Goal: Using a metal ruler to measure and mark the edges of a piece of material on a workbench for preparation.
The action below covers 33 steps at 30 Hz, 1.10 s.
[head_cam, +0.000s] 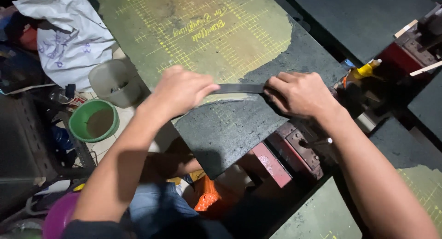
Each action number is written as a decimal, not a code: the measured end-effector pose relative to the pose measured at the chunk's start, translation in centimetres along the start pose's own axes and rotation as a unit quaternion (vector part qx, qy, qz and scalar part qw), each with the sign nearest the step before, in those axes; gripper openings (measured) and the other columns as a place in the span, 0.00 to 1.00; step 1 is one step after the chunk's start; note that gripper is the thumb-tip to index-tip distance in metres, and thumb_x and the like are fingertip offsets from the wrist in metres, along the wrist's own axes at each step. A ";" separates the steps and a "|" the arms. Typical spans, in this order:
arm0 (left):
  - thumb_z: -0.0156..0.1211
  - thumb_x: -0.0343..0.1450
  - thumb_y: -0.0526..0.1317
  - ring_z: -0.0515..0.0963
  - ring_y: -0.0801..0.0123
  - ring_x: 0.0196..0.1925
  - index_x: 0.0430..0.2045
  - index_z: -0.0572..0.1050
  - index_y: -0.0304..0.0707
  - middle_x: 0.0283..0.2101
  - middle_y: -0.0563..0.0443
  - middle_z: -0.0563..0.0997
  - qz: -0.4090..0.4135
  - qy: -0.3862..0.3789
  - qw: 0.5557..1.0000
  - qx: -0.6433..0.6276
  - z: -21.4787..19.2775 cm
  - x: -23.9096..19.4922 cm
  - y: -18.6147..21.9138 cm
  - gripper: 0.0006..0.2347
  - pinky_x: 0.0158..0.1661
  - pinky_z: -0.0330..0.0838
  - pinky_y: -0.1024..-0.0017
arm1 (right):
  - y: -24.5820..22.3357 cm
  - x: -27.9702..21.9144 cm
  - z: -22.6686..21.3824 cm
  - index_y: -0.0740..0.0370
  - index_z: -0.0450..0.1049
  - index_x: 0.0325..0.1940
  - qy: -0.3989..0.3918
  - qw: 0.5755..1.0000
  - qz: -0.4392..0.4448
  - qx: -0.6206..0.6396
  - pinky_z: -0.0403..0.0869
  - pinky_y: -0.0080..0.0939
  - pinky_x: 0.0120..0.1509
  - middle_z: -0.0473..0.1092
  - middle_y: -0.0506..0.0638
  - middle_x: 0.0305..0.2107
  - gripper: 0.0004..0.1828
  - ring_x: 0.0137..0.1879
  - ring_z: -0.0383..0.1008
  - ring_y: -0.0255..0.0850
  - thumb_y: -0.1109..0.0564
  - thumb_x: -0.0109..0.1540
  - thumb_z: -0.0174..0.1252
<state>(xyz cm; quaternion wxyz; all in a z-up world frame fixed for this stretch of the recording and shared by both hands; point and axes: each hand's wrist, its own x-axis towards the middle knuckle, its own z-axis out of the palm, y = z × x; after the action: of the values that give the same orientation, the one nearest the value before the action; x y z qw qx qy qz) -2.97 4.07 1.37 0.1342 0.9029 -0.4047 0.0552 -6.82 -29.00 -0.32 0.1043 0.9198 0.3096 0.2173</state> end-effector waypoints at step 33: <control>0.41 0.80 0.37 0.85 0.58 0.45 0.58 0.73 0.40 0.40 0.43 0.83 -0.018 -0.095 0.993 -0.066 -0.8 -3.8 1.2 0.14 0.50 0.79 0.62 | -1.7 1.1 -2.2 0.41 0.71 0.48 -0.093 0.980 -0.023 0.176 0.79 0.52 0.37 0.70 0.45 0.26 0.09 0.34 0.79 0.48 0.48 0.66 0.48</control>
<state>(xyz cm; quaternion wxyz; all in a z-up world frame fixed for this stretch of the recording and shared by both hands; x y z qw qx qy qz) -6.34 6.24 1.55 0.1553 0.9003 -0.4022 -0.0598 -7.98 -26.87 1.45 -0.0258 0.9326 0.3529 0.0708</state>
